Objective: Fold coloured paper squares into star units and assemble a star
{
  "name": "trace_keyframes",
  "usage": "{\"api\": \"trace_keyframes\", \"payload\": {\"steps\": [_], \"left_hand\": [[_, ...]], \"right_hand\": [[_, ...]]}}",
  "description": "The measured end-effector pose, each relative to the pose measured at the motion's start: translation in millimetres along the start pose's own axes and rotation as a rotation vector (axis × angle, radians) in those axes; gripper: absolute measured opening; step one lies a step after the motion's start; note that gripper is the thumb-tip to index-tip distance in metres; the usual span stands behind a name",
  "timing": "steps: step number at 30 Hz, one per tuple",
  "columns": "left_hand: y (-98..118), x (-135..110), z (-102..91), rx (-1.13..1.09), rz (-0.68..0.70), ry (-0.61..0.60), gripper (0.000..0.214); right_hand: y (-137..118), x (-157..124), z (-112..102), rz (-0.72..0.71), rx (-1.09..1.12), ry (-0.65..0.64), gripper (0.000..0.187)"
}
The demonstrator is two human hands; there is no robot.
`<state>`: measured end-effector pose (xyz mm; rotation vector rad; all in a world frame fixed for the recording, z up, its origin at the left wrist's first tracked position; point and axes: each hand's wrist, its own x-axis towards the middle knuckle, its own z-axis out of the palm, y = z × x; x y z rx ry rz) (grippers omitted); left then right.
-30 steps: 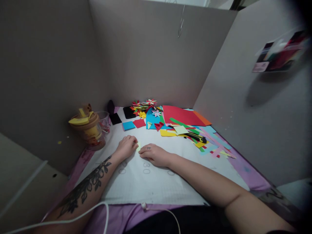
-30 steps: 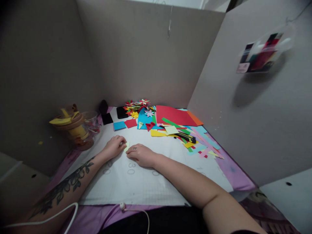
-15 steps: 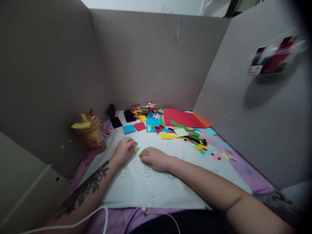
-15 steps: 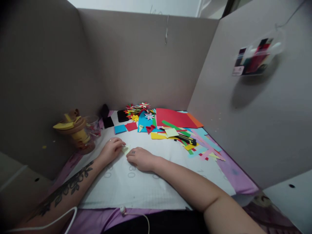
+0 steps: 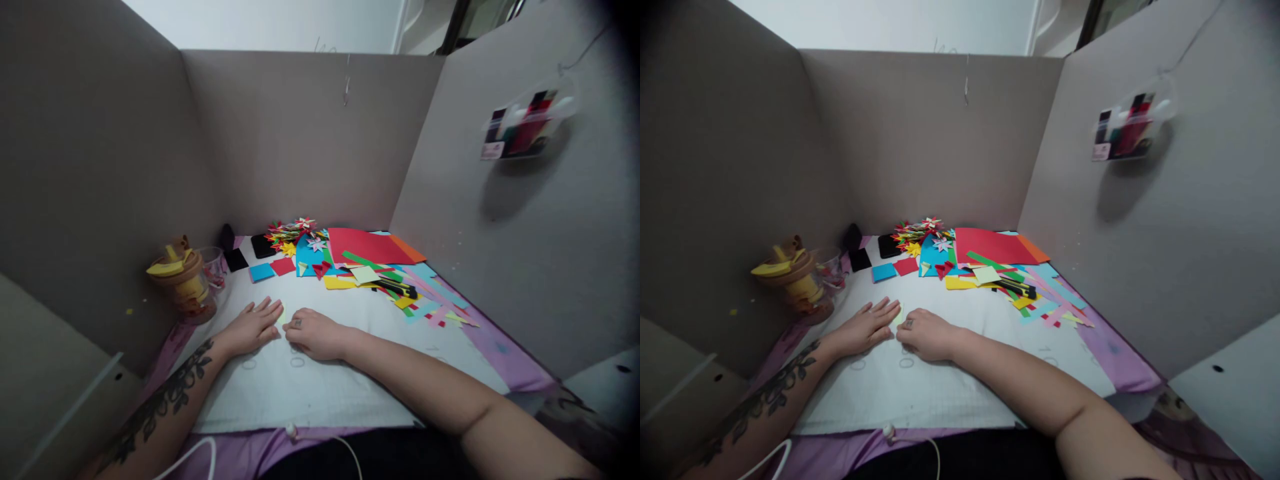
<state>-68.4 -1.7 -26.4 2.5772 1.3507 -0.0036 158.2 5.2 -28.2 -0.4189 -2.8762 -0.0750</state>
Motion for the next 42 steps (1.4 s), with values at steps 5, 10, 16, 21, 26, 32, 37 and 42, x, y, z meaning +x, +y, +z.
{"api": "trace_keyframes", "payload": {"steps": [5, 10, 16, 21, 26, 32, 37, 42], "left_hand": [[-6, 5, 2.9, -0.015, -0.077, 0.087, 0.053], [-8, 16, 5.3, -0.131, -0.032, 0.311, 0.039], [-10, 35, -12.8, -0.227, 0.097, 0.183, 0.022], [-9, 49, -22.4, -0.278, 0.111, 0.026, 0.019], [0, 48, -25.7, -0.438, 0.058, -0.032, 0.028], [19, 70, -27.7, -0.944, -0.024, 0.176, 0.051], [43, 89, -10.3, -1.113, -0.136, 0.506, 0.032], [54, 87, 0.0, -0.943, -0.117, 0.552, 0.024]], "right_hand": [[-3, -3, 0, 0.024, 0.012, 0.022, 0.012], [-5, -5, 4, 0.029, 0.034, 0.056, 0.014], [-1, -4, 7, 0.003, 0.099, 0.116, 0.014], [18, -10, 3, 0.125, 0.266, 0.243, 0.009], [38, -17, 0, 0.406, 0.410, 0.411, 0.011], [44, -16, 0, 0.632, 0.662, 0.577, 0.013], [49, -16, 5, 0.784, 0.850, 0.677, 0.019], [50, -16, 6, 0.840, 0.785, 0.587, 0.014]]}}
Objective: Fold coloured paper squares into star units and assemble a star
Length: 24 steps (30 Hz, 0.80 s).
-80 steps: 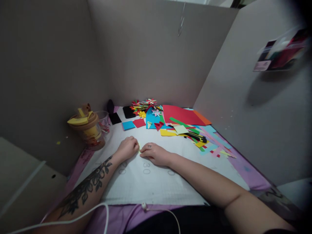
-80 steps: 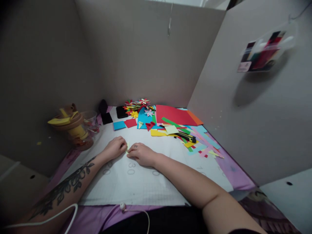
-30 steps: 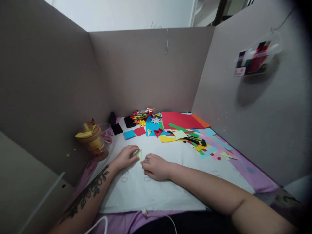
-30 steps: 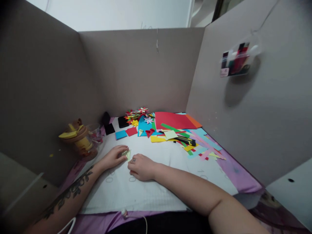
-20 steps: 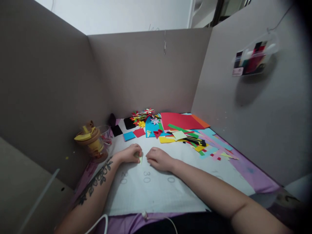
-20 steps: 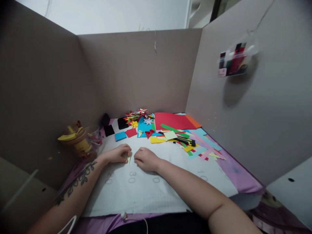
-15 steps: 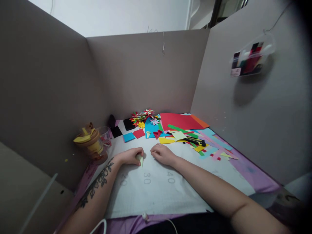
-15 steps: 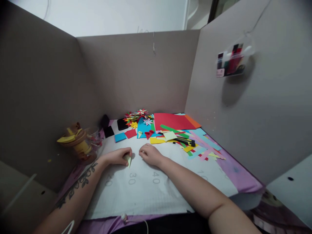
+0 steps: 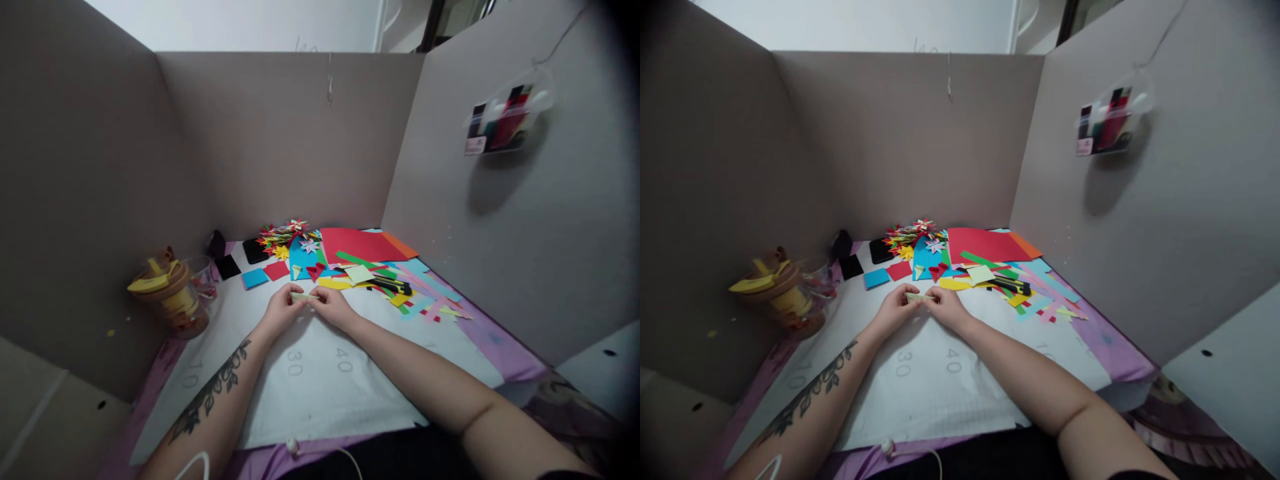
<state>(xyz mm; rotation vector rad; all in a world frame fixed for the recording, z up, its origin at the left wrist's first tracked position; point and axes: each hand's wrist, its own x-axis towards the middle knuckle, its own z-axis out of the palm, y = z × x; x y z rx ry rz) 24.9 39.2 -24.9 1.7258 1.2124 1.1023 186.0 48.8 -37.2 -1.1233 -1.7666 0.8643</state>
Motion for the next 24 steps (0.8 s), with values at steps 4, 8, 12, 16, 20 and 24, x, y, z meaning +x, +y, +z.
{"api": "trace_keyframes", "payload": {"steps": [4, 8, 12, 16, 20, 24], "left_hand": [[1, 1, -4.7, 0.103, 0.069, 0.013, 0.022], [-1, 3, -13.7, 0.116, 0.055, 0.038, 0.025], [-4, 3, -18.7, 0.109, 0.023, 0.044, 0.027], [-6, 1, -13.6, 0.134, 0.042, -0.028, 0.034], [-6, 1, -6.4, 0.118, 0.114, -0.049, 0.039], [-2, 1, -3.9, -0.054, 0.017, 0.031, 0.040]], "right_hand": [[-2, 0, -1, -0.017, 0.009, -0.011, 0.014], [0, 3, -8, -0.012, 0.036, 0.000, 0.012], [2, 5, -13, -0.030, 0.007, 0.049, 0.013], [0, 2, -8, -0.062, 0.028, 0.023, 0.009], [1, 0, 2, -0.060, 0.090, -0.012, 0.015], [5, 0, 7, -0.017, 0.217, -0.066, 0.020]]}}
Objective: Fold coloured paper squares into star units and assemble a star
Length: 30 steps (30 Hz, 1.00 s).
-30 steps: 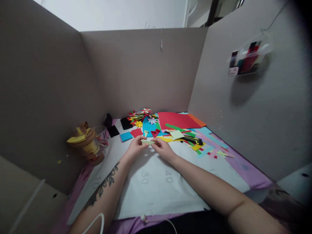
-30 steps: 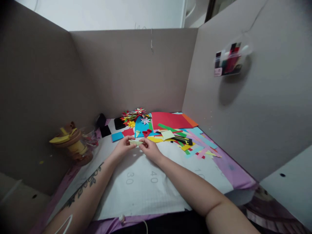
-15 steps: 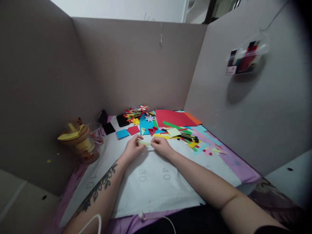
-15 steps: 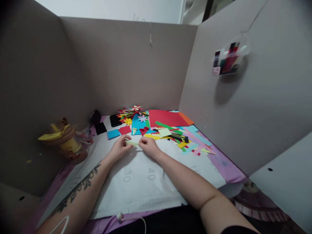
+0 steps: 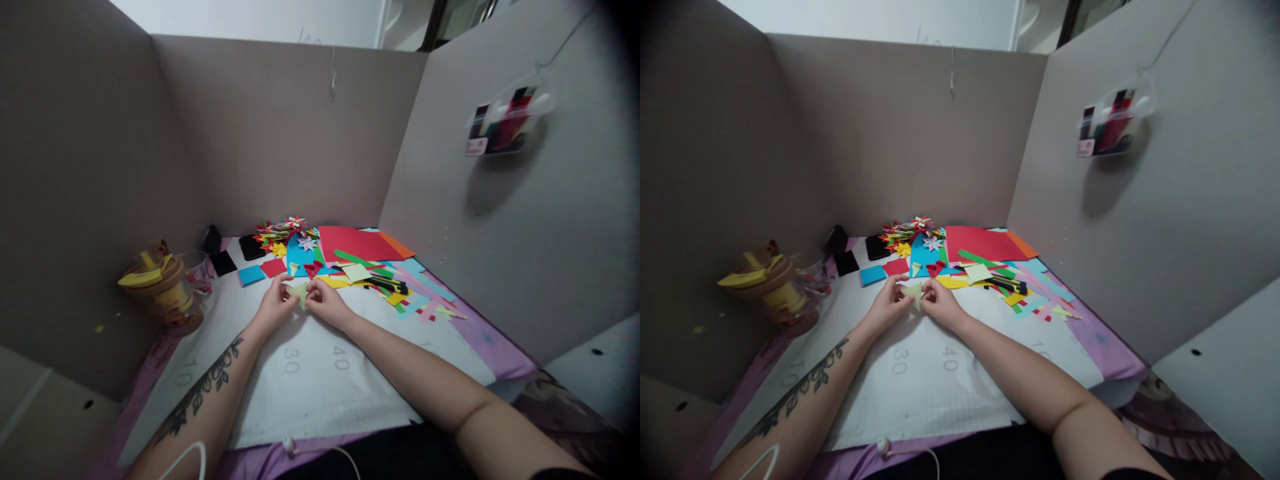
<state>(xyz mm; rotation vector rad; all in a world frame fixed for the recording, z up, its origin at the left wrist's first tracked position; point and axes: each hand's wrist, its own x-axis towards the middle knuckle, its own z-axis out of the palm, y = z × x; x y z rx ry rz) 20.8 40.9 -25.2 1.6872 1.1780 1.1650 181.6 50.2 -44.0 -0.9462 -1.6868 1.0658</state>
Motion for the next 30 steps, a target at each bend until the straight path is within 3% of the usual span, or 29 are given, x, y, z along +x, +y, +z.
{"api": "trace_keyframes", "payload": {"steps": [4, 7, 10, 18, 25, 30], "left_hand": [[1, 0, 1.5, -0.112, -0.063, -0.034, 0.040], [0, 0, 2.2, -0.066, -0.040, -0.043, 0.037], [1, -1, 1.7, 0.022, 0.032, -0.028, 0.032], [2, -5, -3.1, 0.357, 0.281, -0.055, 0.004], [3, -6, -12.0, 0.532, 0.476, 0.048, 0.009], [2, -7, -13.9, 0.648, 0.686, 0.074, 0.022]], "right_hand": [[-1, 0, 1, -0.017, 0.027, -0.009, 0.020], [-2, -2, 1, -0.069, -0.052, 0.039, 0.019], [-3, -4, 0, -0.157, -0.206, 0.059, 0.019], [-12, -9, -6, -0.381, -0.629, -0.040, 0.020], [-14, -7, -11, -0.417, -0.492, 0.076, 0.024], [-12, -4, -12, -0.355, -0.420, 0.036, 0.021]]}}
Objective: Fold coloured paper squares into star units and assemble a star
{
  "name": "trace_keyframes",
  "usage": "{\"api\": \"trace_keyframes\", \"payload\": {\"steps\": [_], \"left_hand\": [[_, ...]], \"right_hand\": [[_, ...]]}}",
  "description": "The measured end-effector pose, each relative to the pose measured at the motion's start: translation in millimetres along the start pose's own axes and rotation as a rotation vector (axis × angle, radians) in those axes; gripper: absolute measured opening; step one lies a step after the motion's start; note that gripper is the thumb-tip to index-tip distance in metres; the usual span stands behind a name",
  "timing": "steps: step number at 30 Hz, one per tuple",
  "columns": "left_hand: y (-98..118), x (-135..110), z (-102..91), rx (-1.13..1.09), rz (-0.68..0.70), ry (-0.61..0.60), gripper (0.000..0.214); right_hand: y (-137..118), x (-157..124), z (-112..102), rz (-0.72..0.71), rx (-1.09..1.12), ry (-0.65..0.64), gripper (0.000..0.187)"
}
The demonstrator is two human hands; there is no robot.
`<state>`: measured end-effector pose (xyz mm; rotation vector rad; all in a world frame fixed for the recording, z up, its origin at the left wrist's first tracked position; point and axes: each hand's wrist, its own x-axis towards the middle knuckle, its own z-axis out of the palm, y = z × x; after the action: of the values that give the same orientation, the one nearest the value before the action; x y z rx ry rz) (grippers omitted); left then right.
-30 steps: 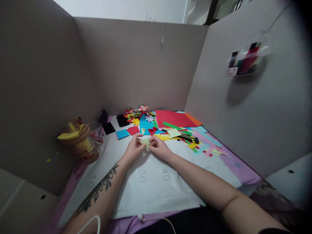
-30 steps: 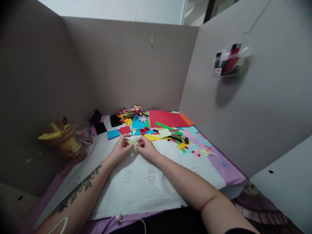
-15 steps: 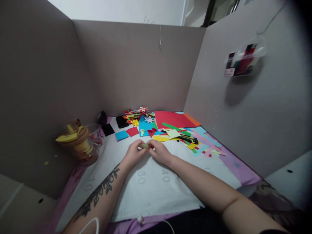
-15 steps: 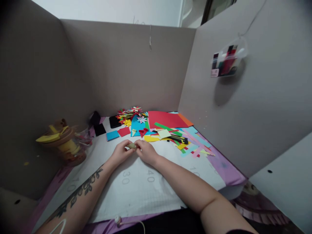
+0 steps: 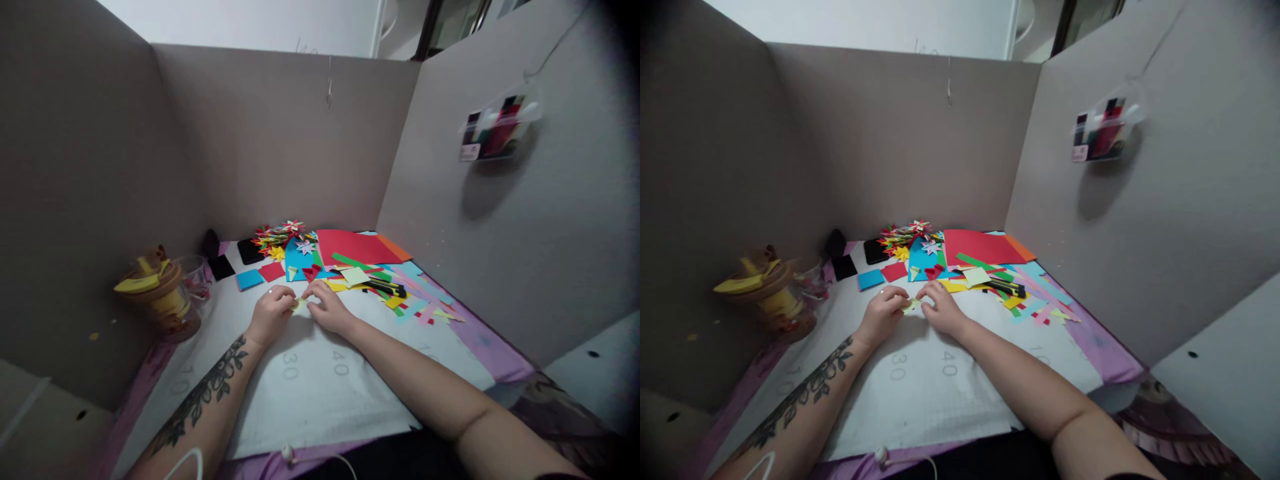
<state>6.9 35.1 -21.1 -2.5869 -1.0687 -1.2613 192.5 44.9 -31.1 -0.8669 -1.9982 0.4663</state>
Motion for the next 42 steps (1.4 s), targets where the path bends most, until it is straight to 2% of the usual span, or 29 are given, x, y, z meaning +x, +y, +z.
{"api": "trace_keyframes", "payload": {"steps": [4, 13, 19, 27, 30, 33, 39, 42], "left_hand": [[1, 1, 0.9, 0.014, 0.063, 0.047, 0.022], [-1, -2, 2.1, -0.039, 0.037, 0.054, 0.027], [1, 0, 3.2, -0.156, -0.132, 0.015, 0.018], [3, 2, 8.7, -0.364, -0.517, -0.038, 0.012], [3, 4, 8.5, -0.377, -0.608, -0.057, 0.012], [4, 6, 7.5, -0.379, -0.644, -0.089, 0.008], [8, 7, 7.1, -0.415, -0.643, -0.144, 0.017], [8, 6, 7.7, -0.430, -0.640, -0.148, 0.015]], "right_hand": [[-2, 0, 1, 0.010, 0.060, 0.005, 0.021], [-4, 1, -1, 0.038, 0.188, -0.041, 0.022], [-6, 2, -3, 0.075, 0.253, -0.010, 0.007], [-5, 2, -3, 0.047, 0.188, 0.042, 0.007], [-4, 2, -2, 0.034, 0.170, 0.041, 0.008], [-4, 2, -2, 0.035, 0.150, 0.024, 0.008], [2, 2, 2, 0.045, 0.133, 0.012, 0.014], [3, 2, 4, 0.102, 0.161, 0.015, 0.012]]}}
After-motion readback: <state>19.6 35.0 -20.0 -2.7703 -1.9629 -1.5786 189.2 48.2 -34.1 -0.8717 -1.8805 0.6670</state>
